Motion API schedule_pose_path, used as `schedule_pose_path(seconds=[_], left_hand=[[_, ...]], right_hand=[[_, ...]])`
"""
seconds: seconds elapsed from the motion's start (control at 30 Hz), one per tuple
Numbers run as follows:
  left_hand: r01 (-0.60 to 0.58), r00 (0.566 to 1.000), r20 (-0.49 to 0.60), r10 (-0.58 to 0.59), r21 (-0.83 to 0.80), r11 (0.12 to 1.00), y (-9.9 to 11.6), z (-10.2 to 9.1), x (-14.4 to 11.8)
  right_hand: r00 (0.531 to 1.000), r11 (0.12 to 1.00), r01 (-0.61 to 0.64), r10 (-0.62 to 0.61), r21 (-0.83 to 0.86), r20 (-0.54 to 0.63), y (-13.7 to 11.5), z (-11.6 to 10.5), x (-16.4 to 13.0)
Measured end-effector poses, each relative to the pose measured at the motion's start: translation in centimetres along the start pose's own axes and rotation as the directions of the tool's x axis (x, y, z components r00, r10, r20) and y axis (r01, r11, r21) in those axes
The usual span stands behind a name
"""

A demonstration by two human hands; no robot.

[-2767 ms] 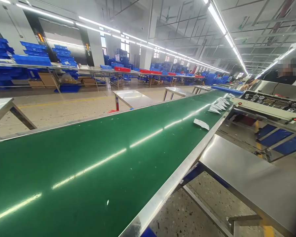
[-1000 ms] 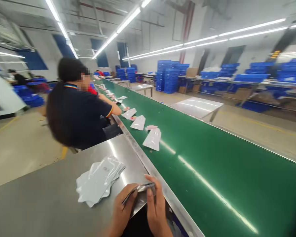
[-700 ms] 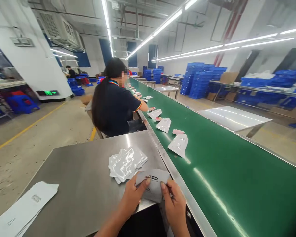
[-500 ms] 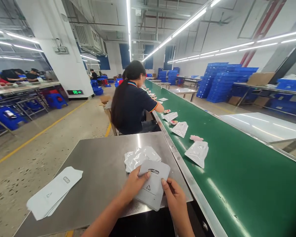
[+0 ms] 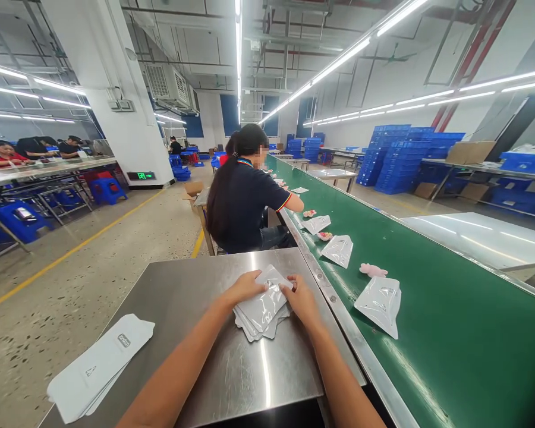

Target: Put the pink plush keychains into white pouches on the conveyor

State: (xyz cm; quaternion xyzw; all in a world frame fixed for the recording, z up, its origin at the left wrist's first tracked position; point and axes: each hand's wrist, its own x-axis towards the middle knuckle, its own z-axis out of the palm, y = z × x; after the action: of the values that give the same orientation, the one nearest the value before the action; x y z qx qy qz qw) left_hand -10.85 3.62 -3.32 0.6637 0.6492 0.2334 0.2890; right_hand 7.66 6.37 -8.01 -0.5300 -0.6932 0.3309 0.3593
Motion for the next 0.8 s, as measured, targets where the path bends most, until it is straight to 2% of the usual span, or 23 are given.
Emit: schedule_pose_path(seconds=[0.27, 0.4, 0.53, 0.7, 0.8], left_hand=[[-0.116, 0.987, -0.103, 0.123, 0.077, 0.99, -1.9, 1.3, 0.0], [-0.194, 0.97, -0.14, 0.2, 0.057, 0.979, -2.3, 1.3, 0.1], [-0.267, 0.947, -0.18, 0.265, 0.014, 0.964, -2.3, 1.4, 0.4], [-0.326, 0.927, -0.226, 0.301, -0.085, 0.941, -1.4, 1.1, 0.1], [-0.33, 0.938, -0.178, 0.298, -0.195, 0.924, 0.6, -0.2, -0.7]], right_hand=[[1.0, 0.997, -0.008, 0.008, -0.081, 0.002, 1.3, 0.5, 0.3], [0.999, 0.995, 0.034, -0.035, -0.089, -0.008, 1.3, 0.6, 0.2], [0.992, 0.993, 0.106, -0.109, -0.055, -0.07, 1.3, 0.7, 0.0], [0.952, 0.971, 0.239, -0.231, 0.017, -0.203, 0.7, 0.1, -0.2], [0.925, 0.947, 0.319, -0.303, 0.035, -0.229, -0.8, -2.0, -0.5]])
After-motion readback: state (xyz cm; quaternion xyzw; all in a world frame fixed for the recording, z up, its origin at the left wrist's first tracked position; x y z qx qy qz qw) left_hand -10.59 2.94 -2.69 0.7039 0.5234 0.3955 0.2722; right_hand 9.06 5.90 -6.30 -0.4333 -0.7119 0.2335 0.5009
